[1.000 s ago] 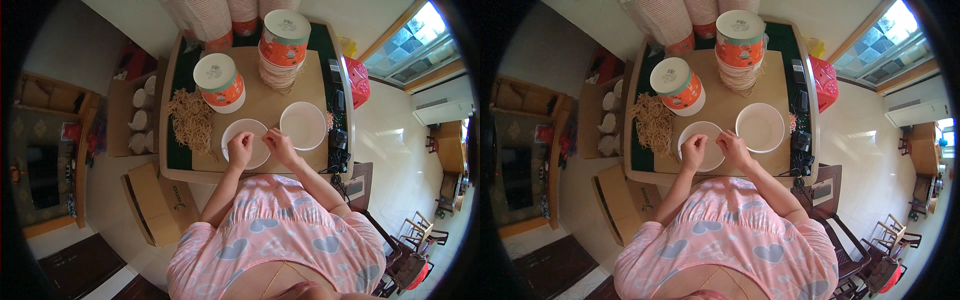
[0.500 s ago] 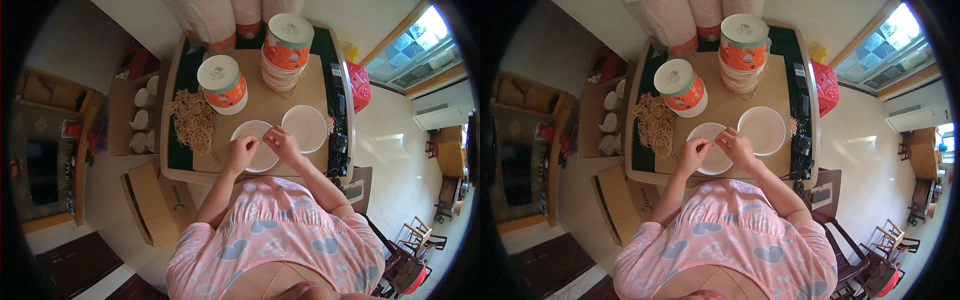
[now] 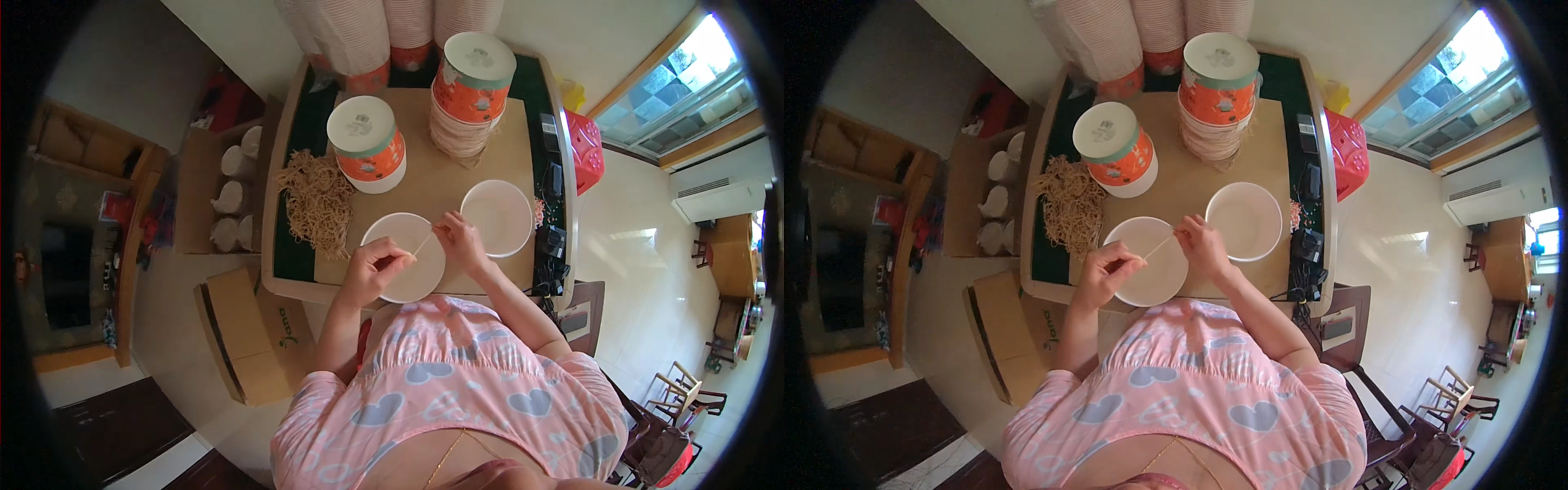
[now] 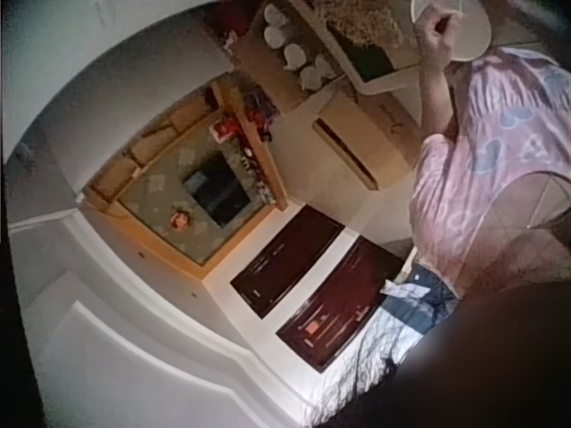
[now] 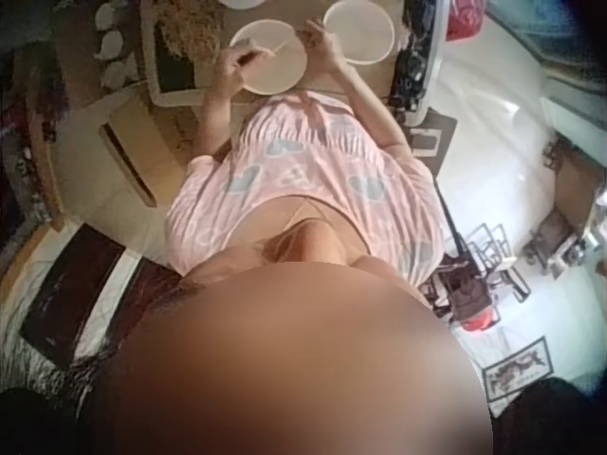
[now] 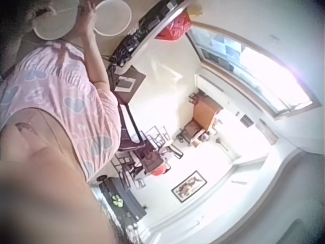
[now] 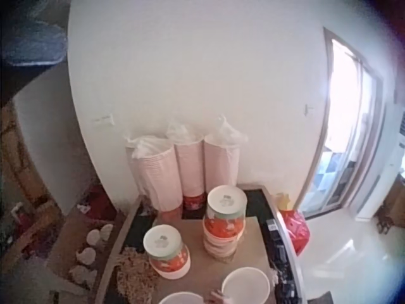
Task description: Manually inspect and stack paper cups on a manufacturing workbench.
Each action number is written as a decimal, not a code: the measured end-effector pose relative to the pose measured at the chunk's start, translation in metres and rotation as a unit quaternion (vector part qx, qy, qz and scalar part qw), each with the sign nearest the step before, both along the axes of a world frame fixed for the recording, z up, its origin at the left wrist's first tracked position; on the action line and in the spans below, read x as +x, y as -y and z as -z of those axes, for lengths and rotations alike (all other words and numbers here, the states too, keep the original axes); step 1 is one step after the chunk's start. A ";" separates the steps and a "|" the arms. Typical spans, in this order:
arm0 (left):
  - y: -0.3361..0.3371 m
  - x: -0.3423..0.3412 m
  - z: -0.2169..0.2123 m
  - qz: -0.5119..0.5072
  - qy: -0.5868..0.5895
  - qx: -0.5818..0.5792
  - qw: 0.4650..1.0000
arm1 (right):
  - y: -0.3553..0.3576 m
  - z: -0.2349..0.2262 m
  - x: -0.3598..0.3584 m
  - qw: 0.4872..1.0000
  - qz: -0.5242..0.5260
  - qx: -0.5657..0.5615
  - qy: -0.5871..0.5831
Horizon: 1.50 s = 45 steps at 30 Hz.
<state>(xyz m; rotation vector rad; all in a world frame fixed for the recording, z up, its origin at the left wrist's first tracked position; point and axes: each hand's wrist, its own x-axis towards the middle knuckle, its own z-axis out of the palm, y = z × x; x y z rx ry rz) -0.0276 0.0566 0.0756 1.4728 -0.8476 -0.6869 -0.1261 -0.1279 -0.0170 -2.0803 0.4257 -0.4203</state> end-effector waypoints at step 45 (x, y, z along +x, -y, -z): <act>-0.049 0.068 0.203 -0.158 -0.247 0.371 0.881 | 0.012 0.043 0.063 0.945 -0.065 0.052 -0.316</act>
